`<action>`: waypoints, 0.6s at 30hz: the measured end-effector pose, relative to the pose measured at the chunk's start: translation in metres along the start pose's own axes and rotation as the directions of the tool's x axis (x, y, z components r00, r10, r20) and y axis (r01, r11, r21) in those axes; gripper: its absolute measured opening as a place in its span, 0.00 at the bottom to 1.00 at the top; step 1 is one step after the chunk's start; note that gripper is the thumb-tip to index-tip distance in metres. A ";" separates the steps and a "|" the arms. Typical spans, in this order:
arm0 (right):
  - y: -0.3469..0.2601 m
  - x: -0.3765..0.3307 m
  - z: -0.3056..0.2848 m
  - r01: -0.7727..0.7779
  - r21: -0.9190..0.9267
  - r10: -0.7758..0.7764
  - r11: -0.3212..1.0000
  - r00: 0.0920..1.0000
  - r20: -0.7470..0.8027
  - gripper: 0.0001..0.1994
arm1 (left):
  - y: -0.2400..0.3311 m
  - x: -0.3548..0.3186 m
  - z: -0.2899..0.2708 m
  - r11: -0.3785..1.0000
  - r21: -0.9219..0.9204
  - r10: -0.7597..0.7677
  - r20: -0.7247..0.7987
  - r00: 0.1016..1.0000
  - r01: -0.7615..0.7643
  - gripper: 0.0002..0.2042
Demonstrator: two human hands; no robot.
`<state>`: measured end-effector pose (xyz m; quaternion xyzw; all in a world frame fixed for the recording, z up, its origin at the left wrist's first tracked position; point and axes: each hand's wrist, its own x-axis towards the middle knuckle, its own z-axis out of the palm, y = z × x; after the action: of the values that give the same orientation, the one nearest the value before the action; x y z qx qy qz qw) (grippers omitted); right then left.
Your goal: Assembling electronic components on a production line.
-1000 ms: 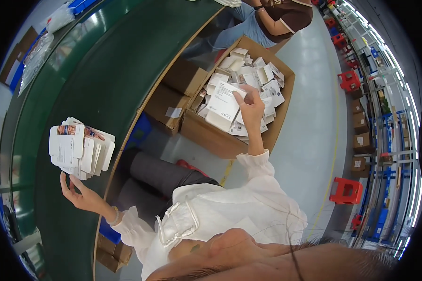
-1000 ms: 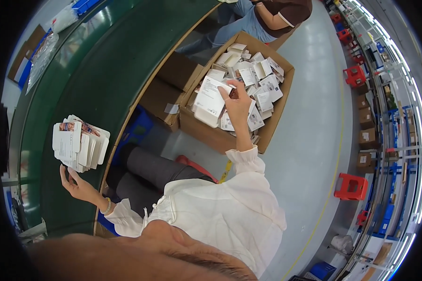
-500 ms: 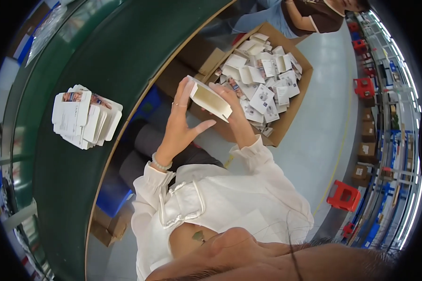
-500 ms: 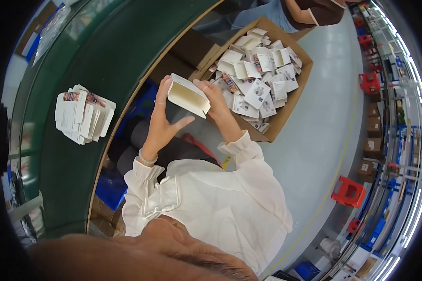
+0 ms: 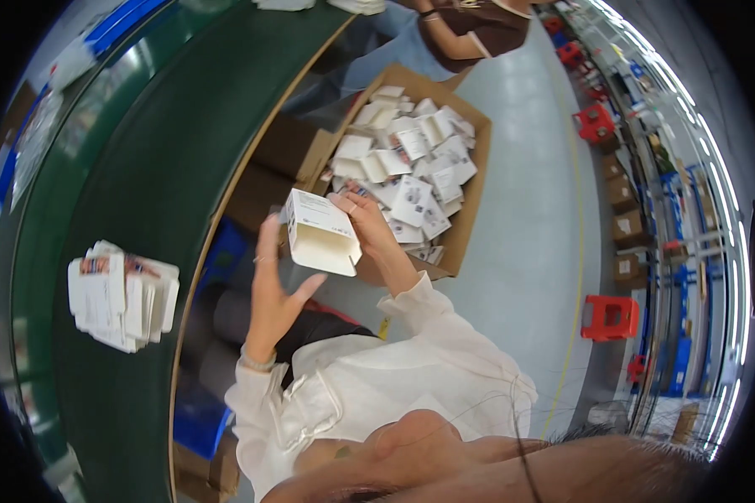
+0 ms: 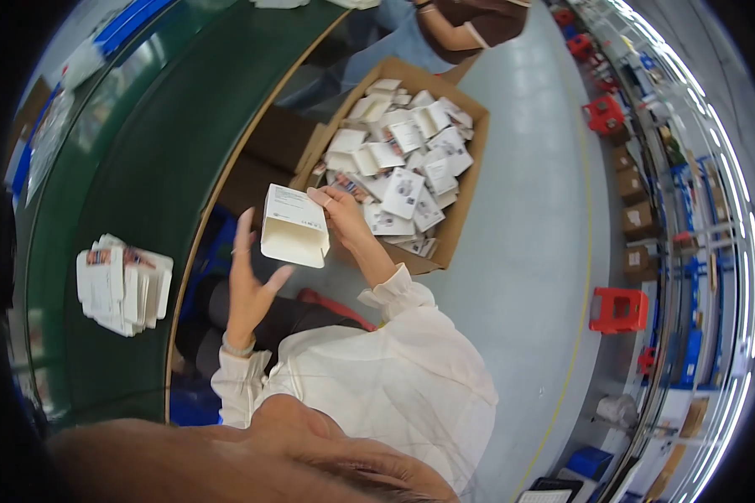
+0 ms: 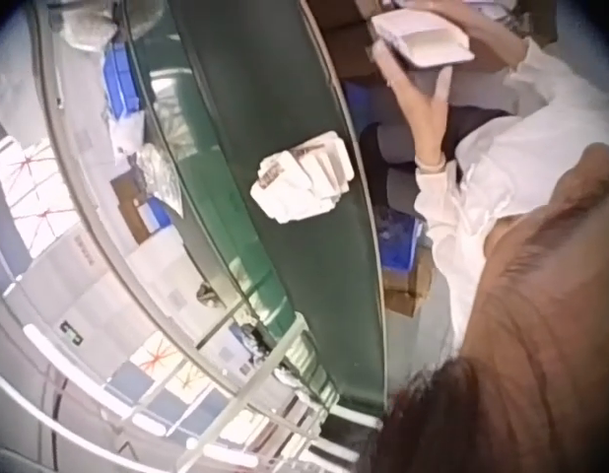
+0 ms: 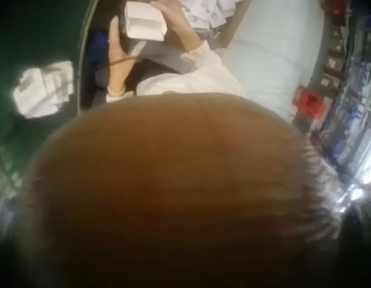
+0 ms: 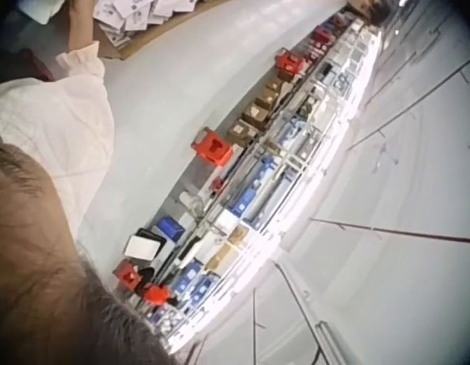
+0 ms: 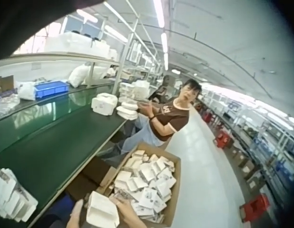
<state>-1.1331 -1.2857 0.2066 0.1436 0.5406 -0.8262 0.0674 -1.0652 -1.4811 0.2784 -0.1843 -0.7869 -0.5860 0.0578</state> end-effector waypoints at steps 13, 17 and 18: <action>-0.031 0.020 -0.118 0.083 -0.980 -0.816 0.182 0.568 -0.103 0.17 | -0.042 -0.063 -0.214 0.795 0.080 -0.057 -0.977 0.205 0.601 0.34; -0.005 0.031 -0.078 0.302 -0.936 -0.741 0.183 0.667 0.071 0.15 | -0.064 -0.069 -0.215 0.854 -0.379 -0.494 -0.807 0.325 0.358 0.32; 0.000 0.032 -0.068 0.349 -0.924 -0.726 0.154 0.675 0.133 0.13 | -0.068 -0.072 -0.215 0.876 -0.323 -0.454 -0.800 0.391 0.358 0.28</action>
<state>-1.1524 -1.2227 0.1712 0.0179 0.9092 -0.3186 -0.2675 -1.0501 -1.7166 0.2615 0.3257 -0.6429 -0.6317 0.2858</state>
